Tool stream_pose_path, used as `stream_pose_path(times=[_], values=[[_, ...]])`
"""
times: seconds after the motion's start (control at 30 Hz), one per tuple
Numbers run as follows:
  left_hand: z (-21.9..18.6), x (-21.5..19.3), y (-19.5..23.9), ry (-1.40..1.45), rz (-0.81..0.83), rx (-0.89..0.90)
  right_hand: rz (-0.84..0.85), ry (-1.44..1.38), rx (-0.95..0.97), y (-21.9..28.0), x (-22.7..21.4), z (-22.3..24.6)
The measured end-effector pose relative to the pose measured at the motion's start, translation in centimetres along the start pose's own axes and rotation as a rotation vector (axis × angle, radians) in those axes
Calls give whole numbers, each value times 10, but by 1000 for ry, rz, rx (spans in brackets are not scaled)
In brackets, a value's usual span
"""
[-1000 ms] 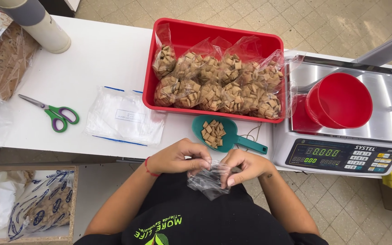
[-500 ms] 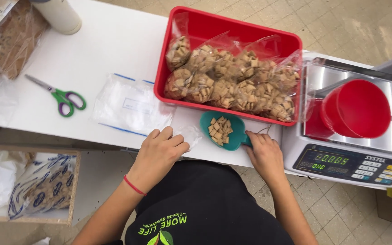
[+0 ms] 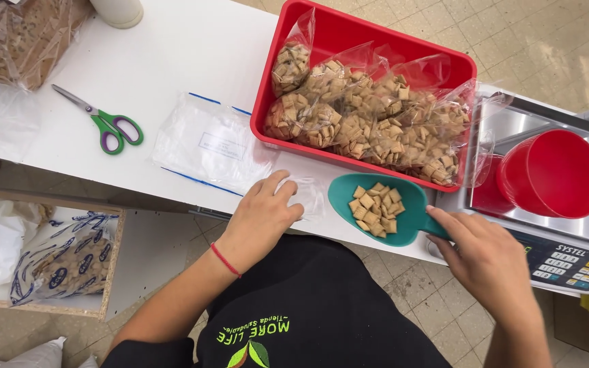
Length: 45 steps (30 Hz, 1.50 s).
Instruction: Packaging bulk snacks into individual plastic bags by scooping, weighing, and organizing them in a tray.
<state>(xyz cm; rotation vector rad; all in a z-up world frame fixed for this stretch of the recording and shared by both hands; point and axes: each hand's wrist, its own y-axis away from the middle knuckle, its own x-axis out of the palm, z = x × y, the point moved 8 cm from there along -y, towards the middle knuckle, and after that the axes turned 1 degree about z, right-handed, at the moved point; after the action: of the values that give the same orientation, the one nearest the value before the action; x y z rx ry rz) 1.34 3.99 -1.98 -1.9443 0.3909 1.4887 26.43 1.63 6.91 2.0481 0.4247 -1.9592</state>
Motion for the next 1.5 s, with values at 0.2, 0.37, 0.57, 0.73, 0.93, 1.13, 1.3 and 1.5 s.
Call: stream_pose_path(times=[0.2,0.37,0.57,0.73,0.93,1.13,1.3,1.5], values=[[-8,23,-11,160,196,21,12,136,-59,-4,-31,15],[-21,27,-20,237,295,54,32,262,-211,-22,-26,43],[-30,33,-29,254,347,69,152,512,-347,-45,-16,72],[-36,39,-31,268,262,33,181,705,-392,-62,-13,91],[-39,39,-32,290,163,10,240,801,-401,-72,-28,109],[-32,-5,-37,308,54,32,154,856,-467,-77,-56,122],[-25,1,-33,278,39,18,183,878,-413,-67,-69,111],[-22,-37,-9,270,-70,-112,63,946,-301,-38,-104,79]])
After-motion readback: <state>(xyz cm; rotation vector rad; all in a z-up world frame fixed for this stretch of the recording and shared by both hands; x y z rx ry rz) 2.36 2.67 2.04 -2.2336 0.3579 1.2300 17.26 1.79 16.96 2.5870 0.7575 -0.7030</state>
